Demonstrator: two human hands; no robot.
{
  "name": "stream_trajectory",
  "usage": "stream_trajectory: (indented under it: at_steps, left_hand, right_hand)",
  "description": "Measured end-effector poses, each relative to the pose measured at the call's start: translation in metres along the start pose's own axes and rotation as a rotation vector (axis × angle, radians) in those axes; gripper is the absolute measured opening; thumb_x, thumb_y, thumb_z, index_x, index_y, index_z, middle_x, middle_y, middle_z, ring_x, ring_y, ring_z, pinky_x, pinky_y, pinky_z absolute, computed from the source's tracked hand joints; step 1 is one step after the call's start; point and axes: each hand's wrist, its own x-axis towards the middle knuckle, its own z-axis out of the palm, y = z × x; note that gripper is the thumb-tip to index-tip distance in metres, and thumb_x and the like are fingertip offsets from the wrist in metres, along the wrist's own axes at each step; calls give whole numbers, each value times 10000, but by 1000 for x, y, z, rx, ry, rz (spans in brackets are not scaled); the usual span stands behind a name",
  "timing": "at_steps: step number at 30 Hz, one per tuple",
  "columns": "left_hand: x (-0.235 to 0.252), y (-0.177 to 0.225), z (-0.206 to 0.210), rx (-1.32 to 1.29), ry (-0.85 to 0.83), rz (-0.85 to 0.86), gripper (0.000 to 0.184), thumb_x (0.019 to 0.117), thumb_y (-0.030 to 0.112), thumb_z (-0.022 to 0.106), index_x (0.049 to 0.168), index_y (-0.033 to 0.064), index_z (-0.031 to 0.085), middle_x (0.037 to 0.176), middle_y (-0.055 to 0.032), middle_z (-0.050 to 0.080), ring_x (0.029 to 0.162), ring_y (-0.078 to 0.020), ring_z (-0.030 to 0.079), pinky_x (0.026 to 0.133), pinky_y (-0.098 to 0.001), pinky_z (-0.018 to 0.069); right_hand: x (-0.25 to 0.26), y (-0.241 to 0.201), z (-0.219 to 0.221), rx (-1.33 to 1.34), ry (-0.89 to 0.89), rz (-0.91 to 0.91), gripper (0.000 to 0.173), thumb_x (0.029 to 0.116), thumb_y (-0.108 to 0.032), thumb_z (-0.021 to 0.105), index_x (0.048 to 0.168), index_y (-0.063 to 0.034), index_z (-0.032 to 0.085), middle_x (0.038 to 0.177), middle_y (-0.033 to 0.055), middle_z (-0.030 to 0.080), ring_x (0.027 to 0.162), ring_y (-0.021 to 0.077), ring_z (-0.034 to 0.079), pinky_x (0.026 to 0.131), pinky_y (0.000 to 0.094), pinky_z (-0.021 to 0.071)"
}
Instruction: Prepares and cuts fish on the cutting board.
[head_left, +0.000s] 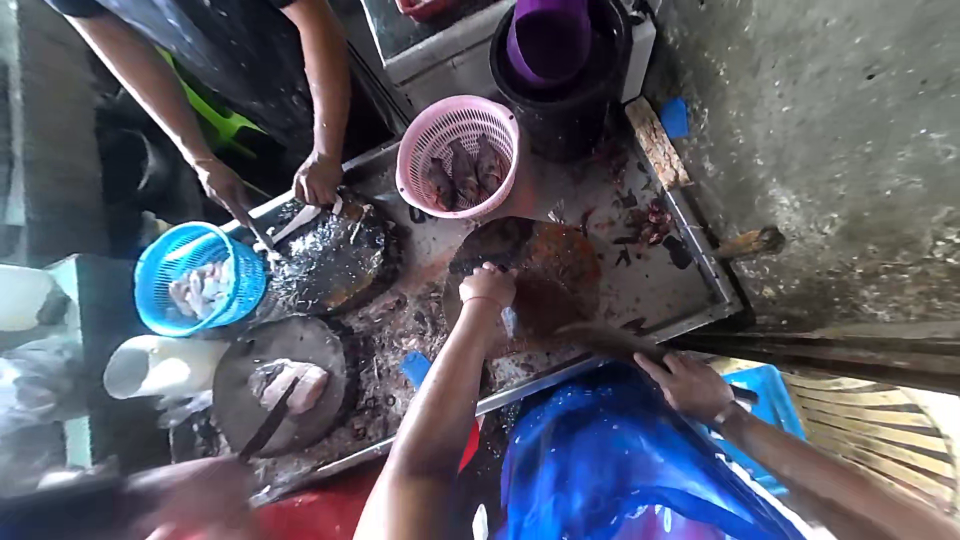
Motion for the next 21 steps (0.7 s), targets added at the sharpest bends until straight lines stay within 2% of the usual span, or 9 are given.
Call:
stream_trajectory:
  at_steps: [2,4,7,9,10,12,15,17,21]
  left_hand:
    - [18,0,20,-48,-13,52,747,977,523,628,1448,-38,482,1420,-336,525,1312,-539,512,966,-722,472]
    - [23,7,43,-155,4,87,783,902,440,750,1454,-20,441,1377,-298,575,1255,-502,578,958,-701,499]
    - [-2,21,64,-152,151,177,574,969,267,710,1436,21,484,1407,-255,564,1275,-496,561,908,-672,539]
    - [-19,29,86,-54,239,256,433,1045,248,590,1419,46,506,1362,-229,590,1210,-482,599,823,-619,572]
    - [-24,31,99,-22,266,286,382,1064,240,544,1396,57,503,1330,-218,600,1174,-475,612,779,-601,576]
    - [-28,31,117,10,279,316,375,1080,246,499,1408,65,504,1345,-196,607,1195,-466,602,773,-591,574]
    - [-21,29,117,-19,283,331,403,1098,310,475,1417,69,518,1353,-184,619,1224,-458,594,824,-595,565]
    - [-18,28,116,-36,284,349,382,1098,306,465,1400,81,530,1342,-168,632,1227,-448,598,840,-593,562]
    - [-16,24,107,-15,236,404,381,1101,273,451,1422,80,516,1347,-180,631,1255,-447,580,895,-601,532]
  right_hand:
    - [51,-3,-32,110,-122,137,596,1066,-181,438,1617,-381,333,1380,269,595,1187,491,623,938,652,515]
    - [107,2,-54,301,-42,284,494,1109,-274,407,1598,-341,396,1322,226,649,1144,450,661,930,645,532]
    - [127,5,-71,636,138,294,446,1101,-356,476,1485,-139,543,1101,227,724,964,413,718,874,641,555]
    - [116,3,-77,770,79,315,454,1082,-442,500,1298,-56,607,852,163,696,718,311,704,718,544,603]
    - [115,0,-80,793,-5,331,465,1085,-455,488,1226,-29,609,794,149,672,665,288,691,682,512,609]
    - [119,-12,-85,709,-134,332,441,1105,-432,443,1137,-24,606,799,156,653,697,298,682,692,513,589]
    - [134,-26,-95,494,-154,227,377,1107,-357,459,1126,-25,638,930,226,685,901,407,696,793,625,553]
    - [138,-29,-100,316,-183,163,333,1102,-334,471,1100,-43,633,895,213,687,866,407,706,739,609,569]
    - [143,-36,-146,-50,-352,130,316,1105,-319,443,1188,-75,625,998,216,716,979,443,714,784,635,569]
